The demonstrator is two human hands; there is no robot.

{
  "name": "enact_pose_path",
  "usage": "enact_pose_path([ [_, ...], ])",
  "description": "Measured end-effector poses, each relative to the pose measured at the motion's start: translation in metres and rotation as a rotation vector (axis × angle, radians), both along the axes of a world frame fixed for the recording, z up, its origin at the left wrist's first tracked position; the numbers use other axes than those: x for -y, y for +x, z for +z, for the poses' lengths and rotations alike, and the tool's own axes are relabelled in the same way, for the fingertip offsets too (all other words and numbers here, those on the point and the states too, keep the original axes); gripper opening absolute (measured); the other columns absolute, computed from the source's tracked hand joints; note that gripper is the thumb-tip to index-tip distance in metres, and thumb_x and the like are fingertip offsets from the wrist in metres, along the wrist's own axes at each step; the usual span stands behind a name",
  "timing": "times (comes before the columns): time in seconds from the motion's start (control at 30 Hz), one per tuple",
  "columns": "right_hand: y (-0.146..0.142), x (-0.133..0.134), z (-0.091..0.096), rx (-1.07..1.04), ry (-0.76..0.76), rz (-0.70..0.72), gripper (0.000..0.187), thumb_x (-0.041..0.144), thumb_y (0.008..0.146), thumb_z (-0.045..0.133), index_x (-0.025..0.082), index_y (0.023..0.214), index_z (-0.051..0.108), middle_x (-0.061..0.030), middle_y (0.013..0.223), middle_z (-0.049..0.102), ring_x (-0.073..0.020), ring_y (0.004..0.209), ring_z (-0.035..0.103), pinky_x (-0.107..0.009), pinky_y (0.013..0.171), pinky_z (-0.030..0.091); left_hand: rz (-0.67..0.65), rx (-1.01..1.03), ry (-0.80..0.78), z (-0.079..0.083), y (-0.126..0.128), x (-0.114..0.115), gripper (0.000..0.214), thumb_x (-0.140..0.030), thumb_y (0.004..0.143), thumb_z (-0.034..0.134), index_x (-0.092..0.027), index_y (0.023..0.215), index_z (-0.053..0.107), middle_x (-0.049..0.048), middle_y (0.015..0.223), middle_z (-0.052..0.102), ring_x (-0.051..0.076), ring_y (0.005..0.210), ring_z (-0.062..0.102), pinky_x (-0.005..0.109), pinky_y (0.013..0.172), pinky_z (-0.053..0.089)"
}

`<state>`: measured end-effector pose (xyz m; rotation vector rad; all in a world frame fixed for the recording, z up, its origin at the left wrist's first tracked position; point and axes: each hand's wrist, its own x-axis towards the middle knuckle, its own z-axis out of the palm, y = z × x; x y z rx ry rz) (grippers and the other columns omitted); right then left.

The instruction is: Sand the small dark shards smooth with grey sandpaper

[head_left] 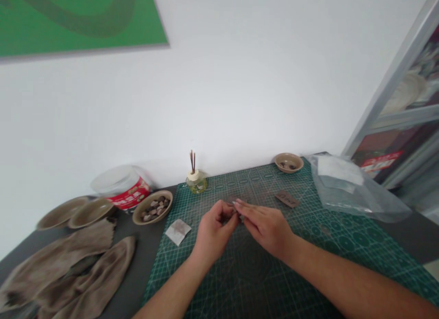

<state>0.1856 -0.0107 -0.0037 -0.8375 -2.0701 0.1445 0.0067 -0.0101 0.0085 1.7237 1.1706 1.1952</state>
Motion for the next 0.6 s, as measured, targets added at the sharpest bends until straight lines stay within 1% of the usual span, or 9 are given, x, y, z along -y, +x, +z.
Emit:
enact_pose_path([
  [0.2,-0.002,0.003,0.001,-0.01,0.031,-0.005,0.044,0.013,0.094,0.048,0.023,0.137,0.05,-0.0059,0.131,0.062,-0.0169,0.117,0.061,-0.031,0.1,0.051,0.019,-0.005,0.017,0.001,0.001,0.001,0.02,-0.029,0.083,0.065,-0.019,0.071,0.053,-0.0019,0.071,0.06,0.012,0.066,0.054,0.022,0.062,0.044],
  [0.27,-0.003,0.004,0.001,-0.011,0.043,-0.003,0.046,0.013,0.093,0.049,0.023,0.138,0.049,-0.0062,0.13,0.062,-0.018,0.116,0.062,-0.032,0.099,0.052,0.022,0.023,0.01,0.0,0.002,0.002,0.021,-0.03,0.083,0.065,-0.019,0.071,0.053,-0.0011,0.073,0.062,0.013,0.068,0.056,0.022,0.063,0.045],
  [0.4,-0.006,0.005,0.001,-0.042,0.033,-0.056,0.047,0.013,0.092,0.051,0.021,0.139,0.049,-0.0083,0.122,0.067,-0.0191,0.101,0.069,-0.032,0.091,0.057,0.017,0.099,0.002,-0.002,0.003,0.001,0.019,-0.03,0.084,0.065,-0.019,0.074,0.053,0.0011,0.081,0.065,0.014,0.074,0.06,0.025,0.069,0.048],
  [0.5,-0.007,0.009,0.003,-0.056,0.035,-0.074,0.048,0.013,0.092,0.05,0.02,0.14,0.048,-0.0091,0.12,0.068,-0.0192,0.099,0.07,-0.032,0.089,0.057,0.009,0.084,0.013,-0.004,0.004,0.001,0.021,-0.029,0.084,0.064,-0.019,0.073,0.05,-0.0003,0.076,0.061,0.013,0.07,0.056,0.024,0.065,0.046],
  [0.6,-0.008,0.011,0.005,-0.051,0.067,-0.03,0.05,0.012,0.093,0.048,0.021,0.142,0.044,-0.0088,0.126,0.065,-0.019,0.107,0.067,-0.032,0.093,0.056,0.022,0.054,0.033,-0.004,0.005,0.003,0.019,-0.025,0.084,0.064,-0.019,0.074,0.049,-0.0036,0.069,0.052,0.011,0.064,0.049,0.022,0.06,0.042],
])
